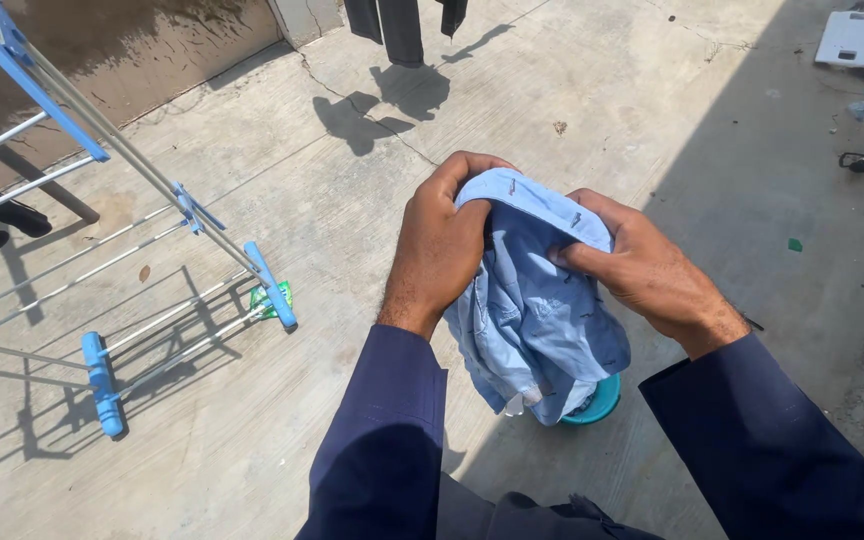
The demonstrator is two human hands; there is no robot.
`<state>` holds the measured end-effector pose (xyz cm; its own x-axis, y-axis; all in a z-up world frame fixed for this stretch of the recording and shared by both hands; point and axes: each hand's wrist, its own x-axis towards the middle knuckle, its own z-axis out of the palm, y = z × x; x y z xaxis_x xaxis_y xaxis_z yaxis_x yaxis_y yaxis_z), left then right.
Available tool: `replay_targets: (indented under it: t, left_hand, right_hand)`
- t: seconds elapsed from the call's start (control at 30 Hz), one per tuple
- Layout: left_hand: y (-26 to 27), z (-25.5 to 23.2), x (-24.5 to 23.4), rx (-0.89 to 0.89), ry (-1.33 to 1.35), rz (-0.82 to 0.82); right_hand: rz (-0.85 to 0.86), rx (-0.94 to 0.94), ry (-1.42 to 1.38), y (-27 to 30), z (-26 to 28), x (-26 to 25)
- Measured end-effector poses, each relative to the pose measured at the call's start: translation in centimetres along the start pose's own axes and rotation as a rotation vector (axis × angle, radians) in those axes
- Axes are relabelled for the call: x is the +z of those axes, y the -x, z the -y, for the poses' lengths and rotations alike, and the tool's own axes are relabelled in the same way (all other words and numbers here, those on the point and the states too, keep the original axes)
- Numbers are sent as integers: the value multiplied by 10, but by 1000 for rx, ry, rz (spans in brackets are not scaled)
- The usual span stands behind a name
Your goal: Hang up washed clothes on a drying rack outdoors.
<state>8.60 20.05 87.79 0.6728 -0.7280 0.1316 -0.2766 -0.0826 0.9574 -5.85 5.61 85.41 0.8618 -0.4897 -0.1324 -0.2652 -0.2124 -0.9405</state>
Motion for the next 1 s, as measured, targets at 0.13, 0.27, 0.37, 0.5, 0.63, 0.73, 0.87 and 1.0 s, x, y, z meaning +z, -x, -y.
replay_targets:
  t: [0.13, 0.27, 0.37, 0.5, 0.63, 0.73, 0.87, 1.0]
  left_hand:
    - [0, -4, -41, 54, 127, -118]
    - [1, -4, -92, 81, 254, -199]
    - [9, 7, -135, 113, 258, -213]
    - [27, 6, -196, 99, 93, -204]
    - [45, 17, -235, -333, 7, -243]
    - [51, 48, -264, -118, -311, -197]
    - [69, 35, -293, -175, -55, -400]
    - [80, 43, -320, -90, 51, -556]
  right_hand:
    - [100, -34, -42, -20, -6, 27]
    - [255, -8, -140, -53, -16, 65]
    - [288, 17, -247, -70, -3, 100]
    - [181, 1, -610, -92, 43, 147]
    - [249, -75, -581, -105, 82, 187]
    - [367, -85, -451, -119, 92, 215]
    - [648, -148, -342, -147, 71, 254]
    - [974, -331, -253, -139, 102, 291]
